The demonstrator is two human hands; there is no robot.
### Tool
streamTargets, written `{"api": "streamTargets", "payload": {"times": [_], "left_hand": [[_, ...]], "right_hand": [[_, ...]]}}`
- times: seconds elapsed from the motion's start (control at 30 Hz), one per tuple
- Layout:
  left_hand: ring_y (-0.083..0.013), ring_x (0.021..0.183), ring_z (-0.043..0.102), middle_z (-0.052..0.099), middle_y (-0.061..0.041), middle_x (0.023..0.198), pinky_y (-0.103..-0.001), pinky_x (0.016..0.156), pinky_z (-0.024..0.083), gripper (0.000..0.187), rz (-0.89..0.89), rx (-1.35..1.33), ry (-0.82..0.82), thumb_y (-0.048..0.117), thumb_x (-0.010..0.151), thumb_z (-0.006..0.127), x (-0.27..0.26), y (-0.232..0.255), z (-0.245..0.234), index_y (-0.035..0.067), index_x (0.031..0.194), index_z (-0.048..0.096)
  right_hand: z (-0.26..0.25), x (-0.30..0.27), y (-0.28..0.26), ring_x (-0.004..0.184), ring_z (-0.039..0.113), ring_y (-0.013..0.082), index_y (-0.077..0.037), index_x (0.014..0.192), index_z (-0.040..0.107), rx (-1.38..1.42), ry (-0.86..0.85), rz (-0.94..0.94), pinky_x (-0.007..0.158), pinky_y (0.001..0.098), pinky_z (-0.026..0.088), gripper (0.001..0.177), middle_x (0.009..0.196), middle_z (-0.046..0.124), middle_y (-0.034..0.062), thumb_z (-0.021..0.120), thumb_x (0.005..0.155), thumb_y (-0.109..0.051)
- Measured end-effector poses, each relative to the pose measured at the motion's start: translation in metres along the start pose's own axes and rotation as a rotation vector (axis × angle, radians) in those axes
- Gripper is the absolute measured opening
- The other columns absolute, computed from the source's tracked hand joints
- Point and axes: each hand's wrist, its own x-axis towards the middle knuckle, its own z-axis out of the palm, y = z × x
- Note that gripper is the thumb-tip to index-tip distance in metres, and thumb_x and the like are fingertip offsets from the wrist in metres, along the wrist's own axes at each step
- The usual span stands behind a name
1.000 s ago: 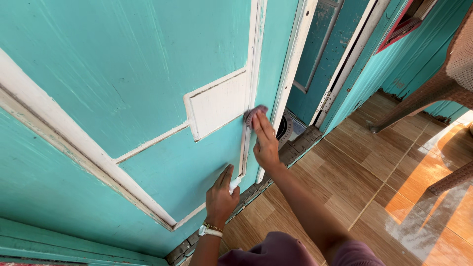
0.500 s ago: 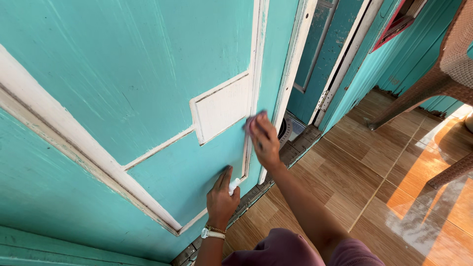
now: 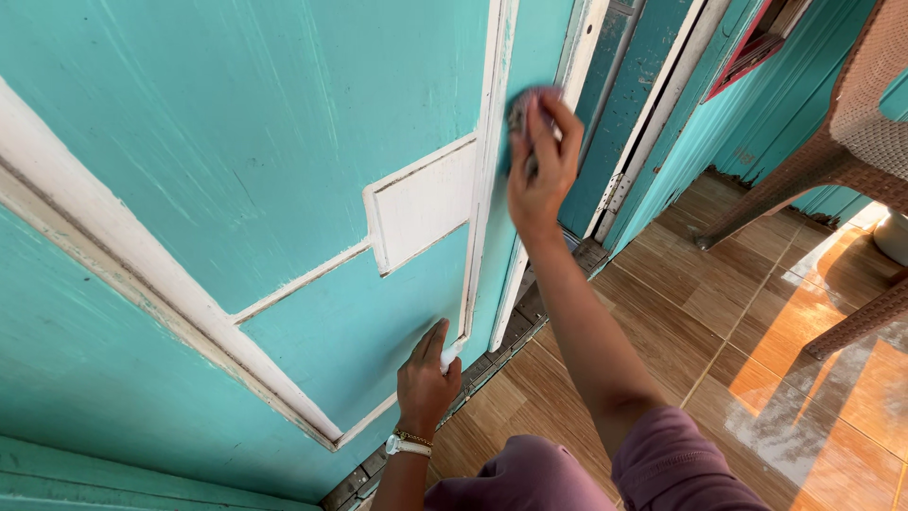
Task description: The person cleans a teal wooden door with white trim by spraying a cleaning solution and wiping the surface with a cloth. They work methodically from the bottom edge upward, covering the frame, panels, and handle area.
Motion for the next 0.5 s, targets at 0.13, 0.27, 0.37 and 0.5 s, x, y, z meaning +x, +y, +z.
{"api": "streamTargets", "payload": {"times": [0.13, 0.27, 0.37, 0.5], "left_hand": [[-0.0303, 0.106, 0.072, 0.067, -0.015, 0.132, -0.040, 0.086, 0.061, 0.062, -0.032, -0.036, -0.029, 0.007, 0.076, 0.074, 0.002, 0.004, 0.001, 0.007, 0.136, 0.060], [-0.0298, 0.108, 0.072, 0.068, -0.014, 0.131, -0.039, 0.086, 0.061, 0.059, 0.000, -0.043, -0.003, 0.008, 0.077, 0.073, 0.000, 0.004, 0.007, 0.007, 0.135, 0.061], [-0.0303, 0.109, 0.072, 0.069, -0.014, 0.130, -0.040, 0.087, 0.061, 0.059, 0.027, -0.026, 0.017, 0.008, 0.077, 0.073, 0.004, 0.001, 0.012, 0.006, 0.135, 0.061], [-0.0308, 0.110, 0.072, 0.069, -0.015, 0.131, -0.040, 0.088, 0.061, 0.057, 0.027, -0.033, 0.015, 0.007, 0.078, 0.073, 0.002, -0.002, 0.015, 0.006, 0.134, 0.062]], "right_hand": [[-0.010, -0.048, -0.007, 0.106, 0.060, 0.0204, -0.002, 0.124, 0.072, -0.099, -0.073, 0.039, 0.082, 0.0303, 0.054, 0.034, 0.123, 0.059, 0.0137, 0.075, 0.092, 0.010], [-0.009, -0.012, -0.001, 0.109, 0.063, 0.0208, -0.003, 0.121, 0.074, -0.091, -0.007, -0.122, 0.086, 0.0321, 0.057, 0.037, 0.118, 0.062, 0.0107, 0.073, 0.089, 0.015], [-0.004, 0.044, 0.001, 0.108, 0.065, 0.0217, -0.002, 0.120, 0.075, -0.158, 0.044, -0.187, 0.088, 0.0333, 0.056, 0.038, 0.113, 0.064, 0.0106, 0.073, 0.088, 0.019], [-0.007, 0.047, -0.014, 0.105, 0.062, 0.0260, 0.001, 0.122, 0.075, -0.183, 0.000, -0.171, 0.089, 0.0353, 0.054, 0.041, 0.114, 0.064, 0.0125, 0.070, 0.086, 0.021]]}}
